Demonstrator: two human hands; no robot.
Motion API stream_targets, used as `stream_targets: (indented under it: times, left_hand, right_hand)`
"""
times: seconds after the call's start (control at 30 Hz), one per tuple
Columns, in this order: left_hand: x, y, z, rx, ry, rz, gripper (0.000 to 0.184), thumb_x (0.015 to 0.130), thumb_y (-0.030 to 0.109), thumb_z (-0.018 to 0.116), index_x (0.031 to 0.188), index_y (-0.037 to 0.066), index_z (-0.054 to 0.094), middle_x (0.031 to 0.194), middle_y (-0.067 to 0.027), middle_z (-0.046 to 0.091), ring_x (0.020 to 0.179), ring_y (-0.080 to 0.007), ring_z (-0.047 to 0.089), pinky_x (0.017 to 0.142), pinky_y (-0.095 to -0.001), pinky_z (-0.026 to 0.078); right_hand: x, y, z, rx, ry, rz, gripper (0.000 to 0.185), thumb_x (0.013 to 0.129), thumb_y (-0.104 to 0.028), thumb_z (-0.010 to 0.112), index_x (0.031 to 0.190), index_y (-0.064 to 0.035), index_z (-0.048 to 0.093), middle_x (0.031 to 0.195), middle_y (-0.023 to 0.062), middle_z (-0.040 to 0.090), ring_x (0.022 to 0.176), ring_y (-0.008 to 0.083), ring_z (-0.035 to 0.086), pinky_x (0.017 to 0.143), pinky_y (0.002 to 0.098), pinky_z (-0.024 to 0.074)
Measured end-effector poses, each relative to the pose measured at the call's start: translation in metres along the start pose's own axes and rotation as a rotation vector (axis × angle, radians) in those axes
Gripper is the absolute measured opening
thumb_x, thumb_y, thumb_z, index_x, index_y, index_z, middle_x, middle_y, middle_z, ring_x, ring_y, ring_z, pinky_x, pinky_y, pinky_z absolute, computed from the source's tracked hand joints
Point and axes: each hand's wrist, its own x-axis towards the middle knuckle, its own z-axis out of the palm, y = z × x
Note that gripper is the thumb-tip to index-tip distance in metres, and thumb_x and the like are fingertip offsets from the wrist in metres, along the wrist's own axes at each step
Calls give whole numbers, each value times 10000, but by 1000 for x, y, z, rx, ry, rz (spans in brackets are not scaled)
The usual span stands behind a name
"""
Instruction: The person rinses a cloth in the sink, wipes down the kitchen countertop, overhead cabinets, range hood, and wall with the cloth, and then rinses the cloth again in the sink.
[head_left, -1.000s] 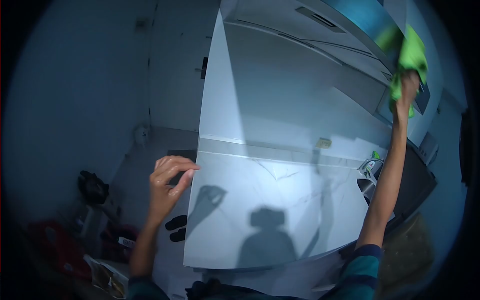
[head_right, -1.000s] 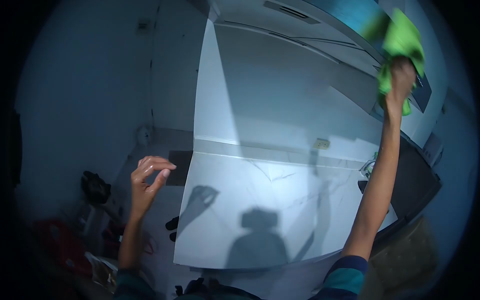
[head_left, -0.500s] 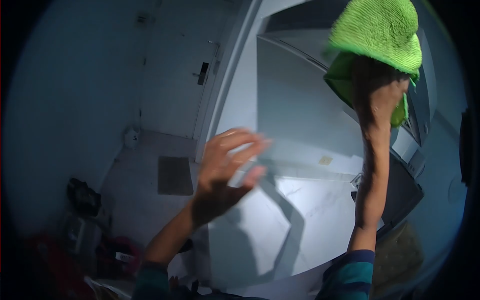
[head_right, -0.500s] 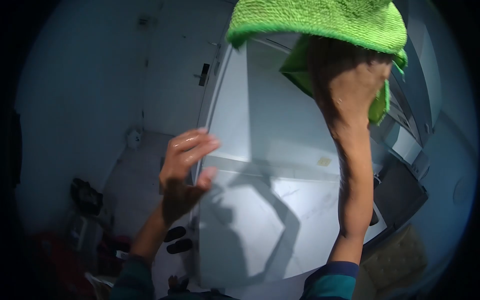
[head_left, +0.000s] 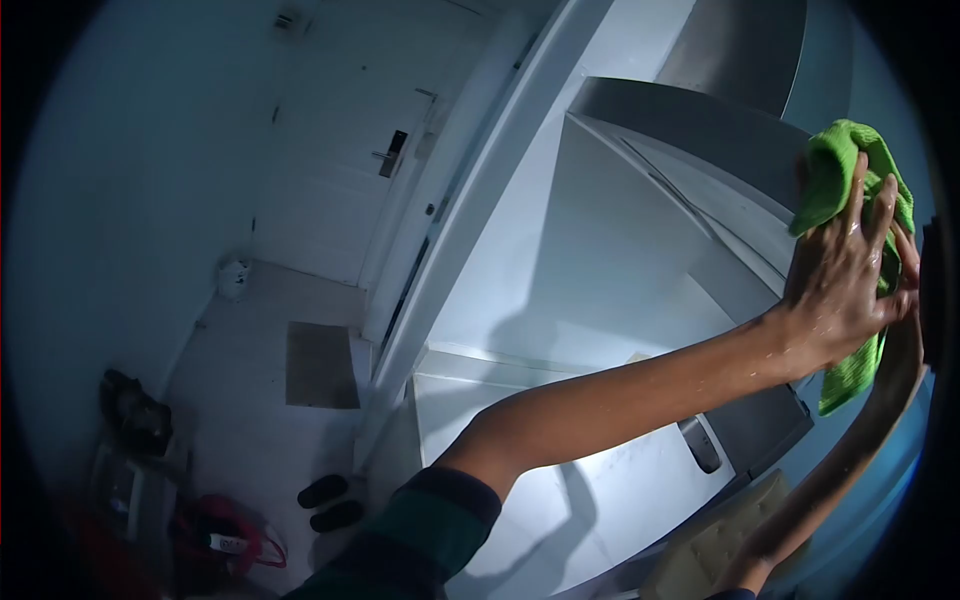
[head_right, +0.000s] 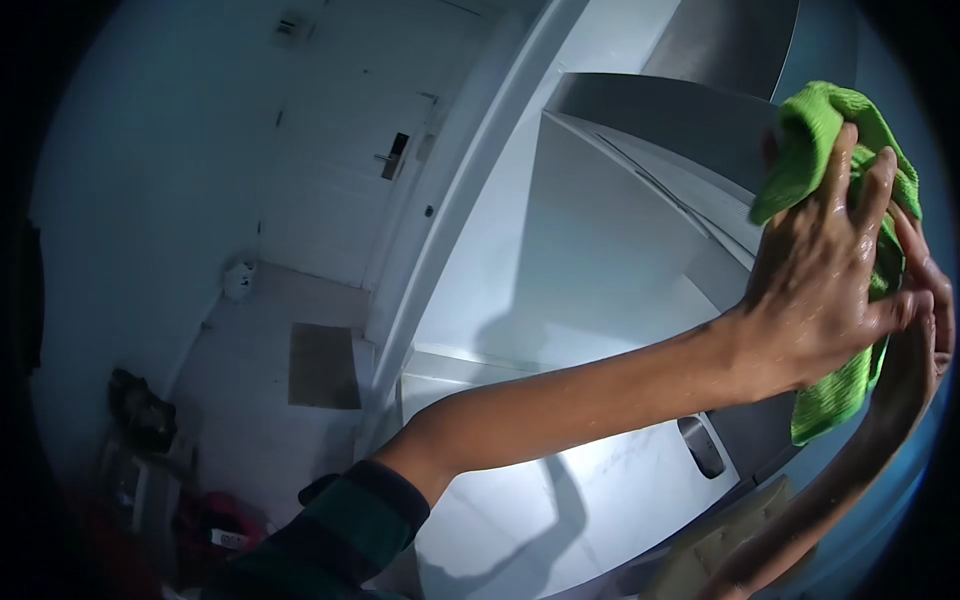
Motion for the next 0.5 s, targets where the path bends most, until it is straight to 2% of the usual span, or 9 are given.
stream_targets:
  times: [0.07, 0.17, 0.23, 0.27, 0.3, 0.33, 0.37, 0.4, 0.5]
  left_hand:
    - [3, -12, 0, 66, 13, 71, 834, 749, 400, 583, 1295, -79, 174, 1329, -316, 124, 1214, -409, 255, 1021, -459, 222]
    - [7, -31, -32, -3, -186, -36, 737, 808, 363, 519, 1288, -87, 186, 1333, -286, 170, 1107, -380, 395, 1023, -497, 60]
    - [6, -64, -40, 72, -44, -33, 663, 838, 339, 489, 1291, -57, 212, 1267, -254, 300, 1082, -329, 446, 1028, -494, 18]
    - [8, -88, -44, 63, 20, -45, 615, 843, 332, 481, 1281, -27, 242, 1258, -223, 324, 1083, -309, 446, 1011, -463, 87]
    - [8, -126, -52, -108, 59, -44, 569, 849, 326, 474, 1271, 2, 272, 1248, -193, 348, 1084, -288, 445, 993, -431, 156]
    - [10, -178, -58, -637, 49, -15, 524, 855, 319, 466, 1261, 31, 302, 1239, -163, 371, 1084, -268, 445, 975, -400, 225]
    - [13, -230, -68, -1416, -37, 17, 482, 860, 312, 458, 1252, 61, 332, 1229, -133, 395, 1085, -247, 445, 958, -368, 294]
    - [18, -274, -81, -1688, -91, 25, 442, 866, 305, 450, 1242, 90, 362, 1219, -102, 419, 1086, -227, 445, 940, -337, 363]
    - [44, -371, -136, -366, 83, 51, 228, 870, 220, 426, 1043, 86, 489, 995, -79, 544, 922, -184, 531, 788, -328, 445]
  right_hand:
    - [-16, 29, 11, -326, 214, 98, 459, 787, -286, 499, 1113, 36, 472, 1068, 218, 529, 925, 304, 533, 802, 373, 440]
    - [-25, 40, 25, -380, 282, 77, 487, 783, -315, 495, 1129, 25, 457, 1088, 212, 513, 949, 302, 518, 815, 378, 431]
    - [-23, 37, 36, -380, 280, 49, 506, 781, -335, 493, 1141, 18, 448, 1101, 209, 503, 964, 301, 508, 824, 381, 425]
    - [-21, 37, 39, -379, 280, 39, 515, 780, -344, 492, 1146, 14, 443, 1107, 207, 498, 972, 301, 503, 829, 383, 422]
    - [-19, 36, 40, -360, 285, 26, 524, 779, -354, 491, 1152, 10, 438, 1113, 205, 492, 980, 300, 497, 833, 385, 419]
    - [-21, 35, 42, -376, 278, 20, 534, 778, -364, 490, 1158, 7, 434, 1120, 204, 487, 987, 299, 492, 838, 386, 416]
    - [-17, 35, 42, -371, 277, 9, 543, 776, -373, 489, 1163, 3, 429, 1126, 202, 482, 995, 299, 487, 842, 388, 413]
    - [-12, 35, 45, -357, 280, -7, 553, 775, -383, 488, 1169, -1, 424, 1133, 200, 477, 1003, 298, 482, 846, 390, 410]
    - [-1, 37, 47, -341, 263, -34, 581, 772, -412, 485, 1186, -12, 410, 1152, 195, 461, 1026, 297, 467, 860, 395, 401]
